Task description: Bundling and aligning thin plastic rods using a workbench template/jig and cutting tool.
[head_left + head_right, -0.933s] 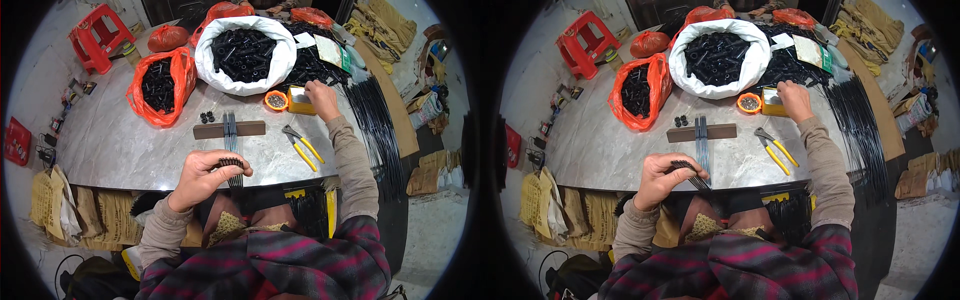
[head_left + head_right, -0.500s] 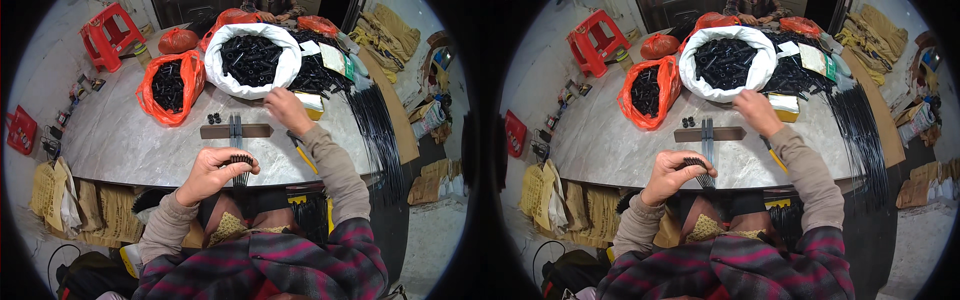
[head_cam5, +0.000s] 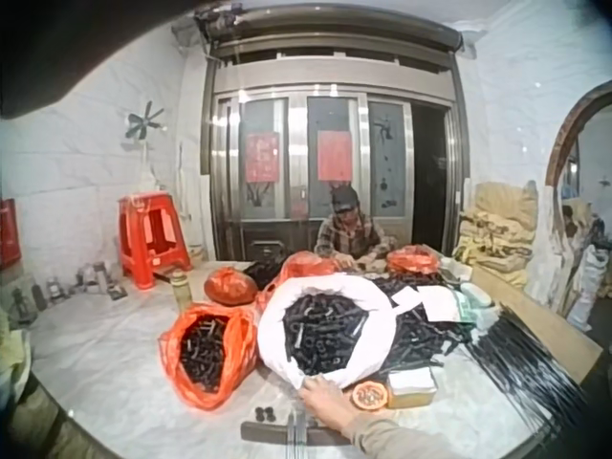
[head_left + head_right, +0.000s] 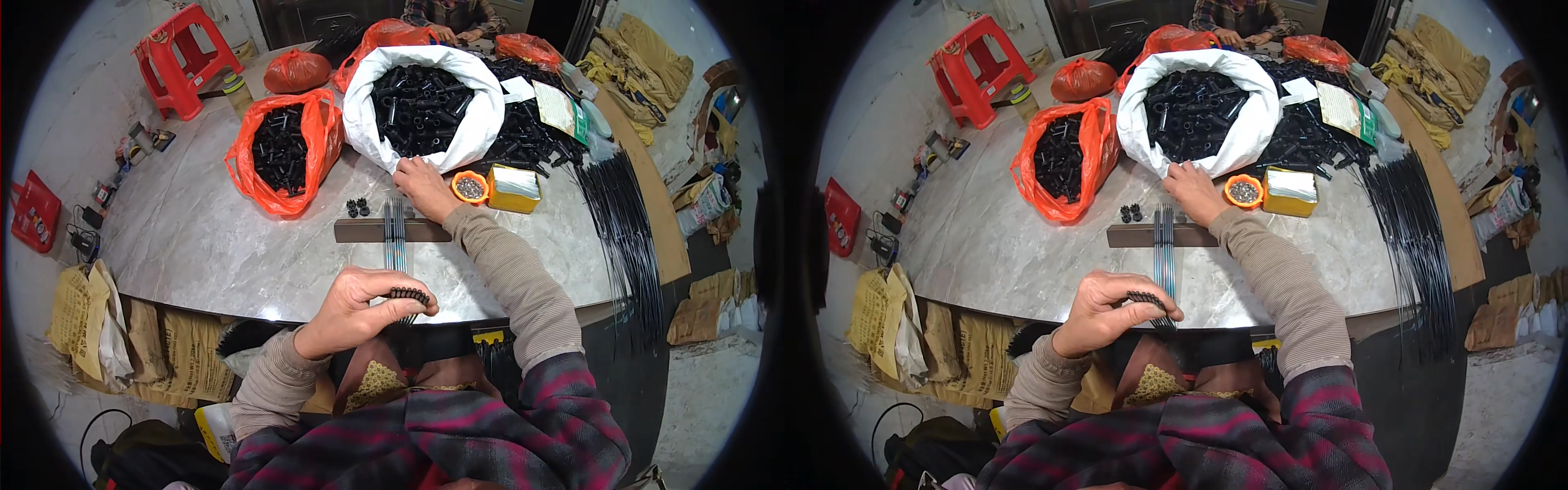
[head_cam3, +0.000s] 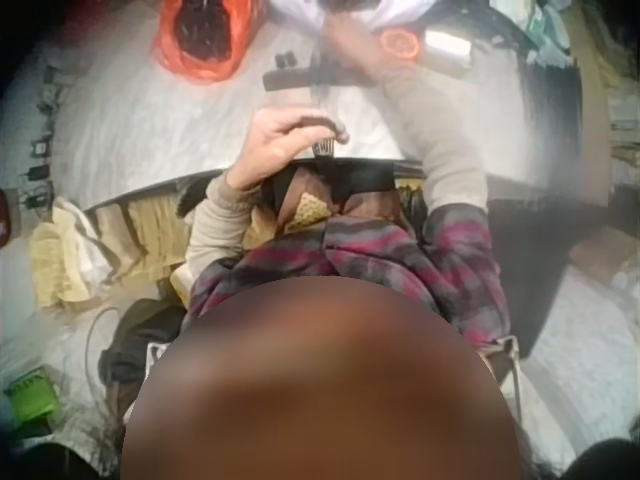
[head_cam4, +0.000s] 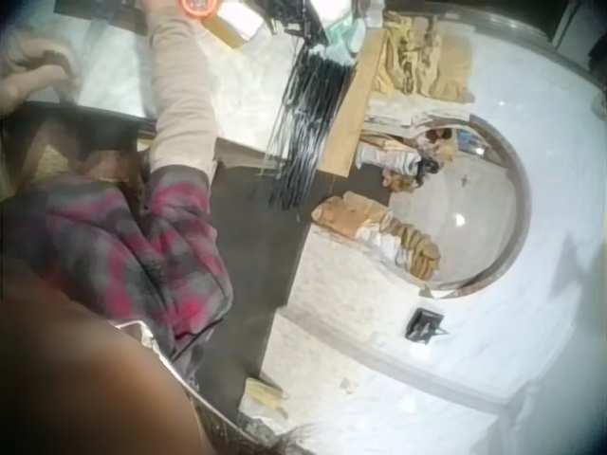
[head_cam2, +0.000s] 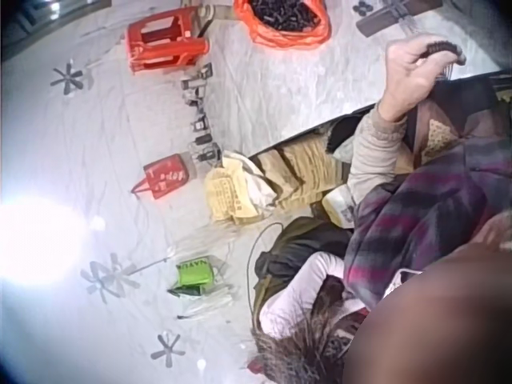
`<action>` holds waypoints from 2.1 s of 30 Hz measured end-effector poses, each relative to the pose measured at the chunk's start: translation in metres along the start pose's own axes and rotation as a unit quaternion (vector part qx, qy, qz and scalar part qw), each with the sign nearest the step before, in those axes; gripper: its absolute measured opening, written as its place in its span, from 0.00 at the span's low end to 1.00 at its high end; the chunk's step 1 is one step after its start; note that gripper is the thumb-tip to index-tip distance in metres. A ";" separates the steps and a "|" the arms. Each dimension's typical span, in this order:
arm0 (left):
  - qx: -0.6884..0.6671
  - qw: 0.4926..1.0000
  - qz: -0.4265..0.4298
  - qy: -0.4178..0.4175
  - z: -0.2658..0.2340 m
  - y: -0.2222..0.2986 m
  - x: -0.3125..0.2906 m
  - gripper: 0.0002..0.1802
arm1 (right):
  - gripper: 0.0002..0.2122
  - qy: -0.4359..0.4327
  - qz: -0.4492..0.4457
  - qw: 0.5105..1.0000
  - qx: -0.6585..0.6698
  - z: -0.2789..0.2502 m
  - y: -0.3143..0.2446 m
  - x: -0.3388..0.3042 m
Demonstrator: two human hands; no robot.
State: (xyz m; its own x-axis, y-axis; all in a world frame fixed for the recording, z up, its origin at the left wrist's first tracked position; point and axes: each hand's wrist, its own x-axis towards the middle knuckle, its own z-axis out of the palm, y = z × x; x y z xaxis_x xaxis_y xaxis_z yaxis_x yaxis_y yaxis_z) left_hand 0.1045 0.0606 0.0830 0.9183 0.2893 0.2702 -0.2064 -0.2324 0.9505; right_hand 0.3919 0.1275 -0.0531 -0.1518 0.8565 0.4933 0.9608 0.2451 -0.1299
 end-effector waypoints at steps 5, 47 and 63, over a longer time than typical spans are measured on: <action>0.019 1.000 0.018 -0.018 -0.003 -0.004 0.002 0.04 | 0.04 0.055 0.001 0.997 -0.046 0.018 0.013 0.011; -0.121 0.988 -0.054 0.074 0.006 -0.006 0.000 0.09 | 0.03 0.031 0.082 0.933 0.348 -0.216 -0.152 -0.095; -0.111 0.990 -0.040 0.073 0.009 -0.008 -0.003 0.10 | 0.04 -0.008 0.136 0.892 0.430 -0.219 -0.158 -0.096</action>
State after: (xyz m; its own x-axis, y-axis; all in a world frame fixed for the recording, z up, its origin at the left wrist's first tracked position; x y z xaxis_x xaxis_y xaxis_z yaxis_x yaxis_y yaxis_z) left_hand 0.1066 0.0537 0.0735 0.8796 0.4337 0.1956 -0.2184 0.0028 0.9759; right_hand 0.3057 -0.0922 0.1082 0.0500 0.9421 0.3315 0.4298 0.2793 -0.8587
